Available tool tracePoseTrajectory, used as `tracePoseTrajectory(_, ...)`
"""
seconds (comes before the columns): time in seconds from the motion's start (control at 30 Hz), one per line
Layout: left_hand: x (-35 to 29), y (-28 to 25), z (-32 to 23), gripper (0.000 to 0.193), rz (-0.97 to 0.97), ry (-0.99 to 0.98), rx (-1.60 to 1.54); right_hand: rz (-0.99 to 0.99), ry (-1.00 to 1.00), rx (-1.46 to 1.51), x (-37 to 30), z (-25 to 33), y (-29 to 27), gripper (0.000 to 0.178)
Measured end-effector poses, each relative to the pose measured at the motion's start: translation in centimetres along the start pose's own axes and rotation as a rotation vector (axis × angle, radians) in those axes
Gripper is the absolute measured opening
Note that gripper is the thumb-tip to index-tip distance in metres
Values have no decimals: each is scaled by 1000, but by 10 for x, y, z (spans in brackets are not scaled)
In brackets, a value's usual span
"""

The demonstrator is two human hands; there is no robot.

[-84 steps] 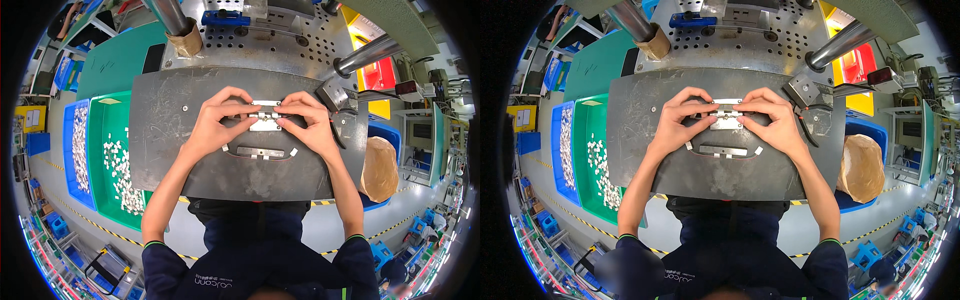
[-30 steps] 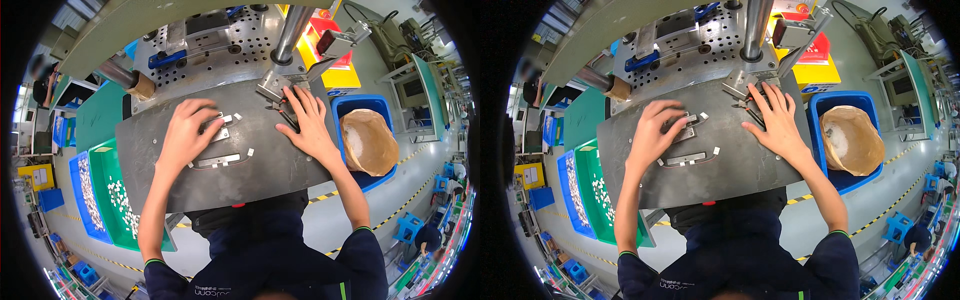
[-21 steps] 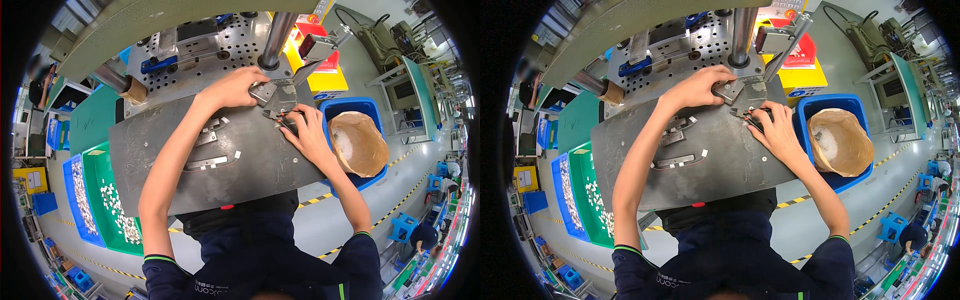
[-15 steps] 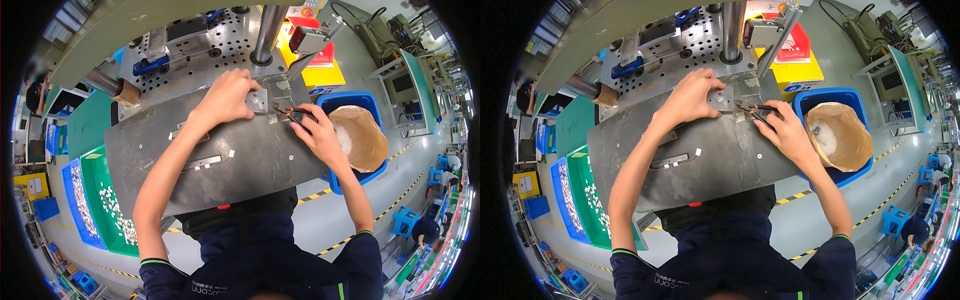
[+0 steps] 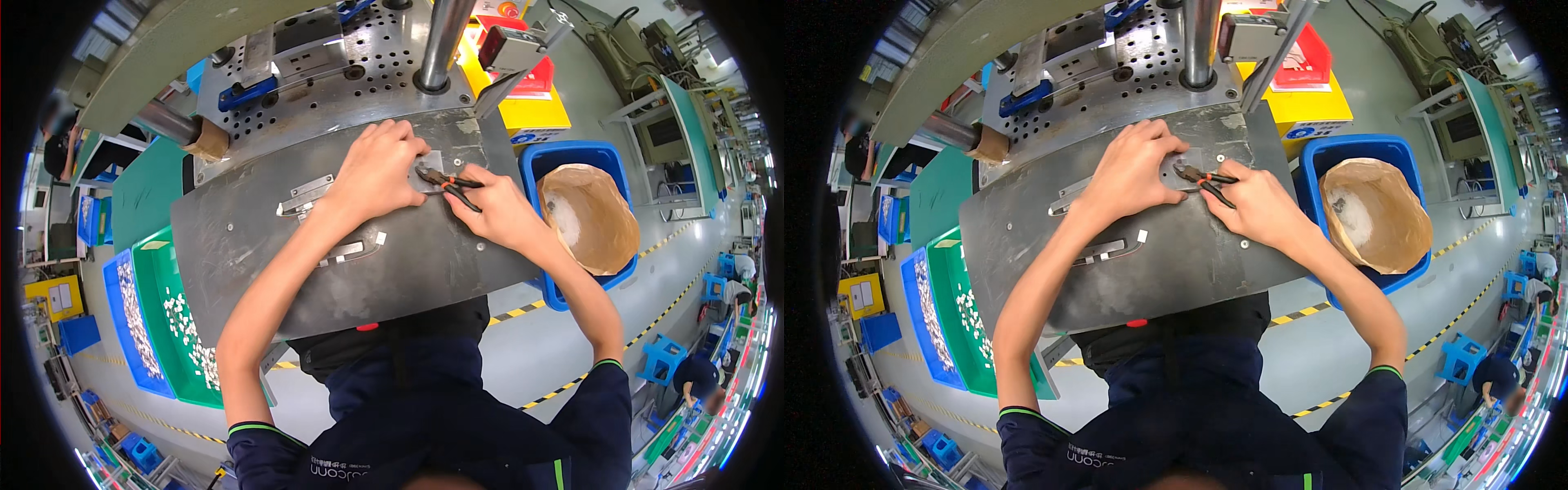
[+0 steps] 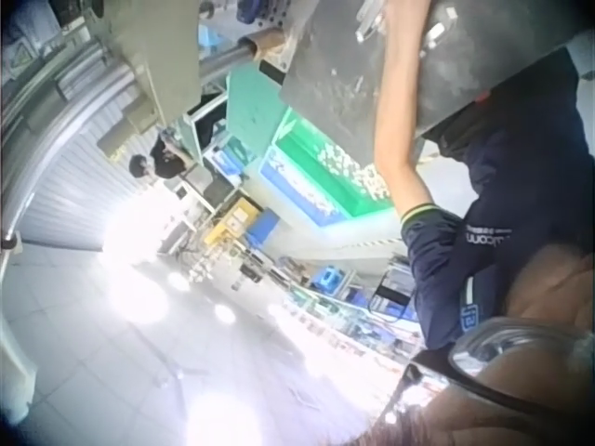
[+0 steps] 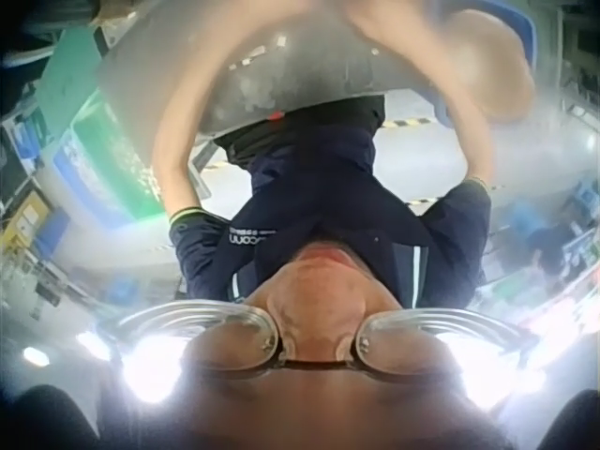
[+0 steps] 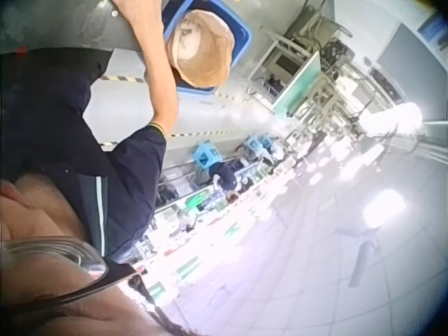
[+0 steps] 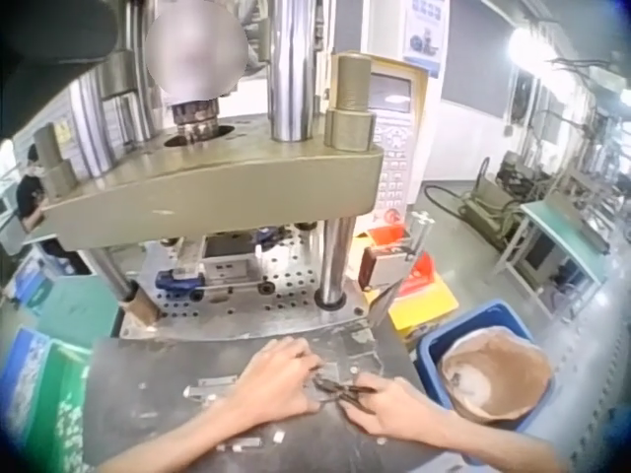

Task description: The person assembles small electronic components by hand, connecting wires to a metal housing unit.

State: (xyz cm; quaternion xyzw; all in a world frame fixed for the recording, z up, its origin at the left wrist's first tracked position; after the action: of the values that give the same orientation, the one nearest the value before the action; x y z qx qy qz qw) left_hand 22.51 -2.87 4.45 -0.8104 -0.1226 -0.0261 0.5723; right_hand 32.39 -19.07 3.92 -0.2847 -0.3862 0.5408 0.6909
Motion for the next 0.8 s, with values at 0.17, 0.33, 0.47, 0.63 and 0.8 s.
tracePoseTrajectory(0.17, -7, 0, -4, 61, -28, -2, -22, -412, 406, 1064, -57, -11, -29, 50)
tracePoseTrajectory(0.33, -13, -8, -3, 61, -47, -51, 53, -1102, 327, 567, -178, -108, -55, 48)
tracePoseTrajectory(0.47, 0, -7, -13, 61, -35, -37, 0, -732, 1153, -41, -346, -239, -59, 42)
tracePoseTrajectory(0.63, -7, -1, -3, 62, -15, -103, -2, -1035, 1178, 455, -341, -214, -68, 47)
tracePoseTrajectory(0.8, -7, -3, -7, 61, 26, -164, 23, -1090, 1028, 480, -308, -223, -62, 48)
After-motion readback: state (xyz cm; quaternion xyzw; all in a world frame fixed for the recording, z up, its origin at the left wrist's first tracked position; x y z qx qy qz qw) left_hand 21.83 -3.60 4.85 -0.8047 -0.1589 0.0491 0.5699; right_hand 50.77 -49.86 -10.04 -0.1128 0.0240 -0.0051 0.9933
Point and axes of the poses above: each hand's wrist, its own x-axis towards the middle knuckle, its own y-axis out of the palm, z = x × y, the point moved 5 cm from there along x, towards the middle knuckle, and after that the axes turned 9 degrees about x, right-handed, at the moved point
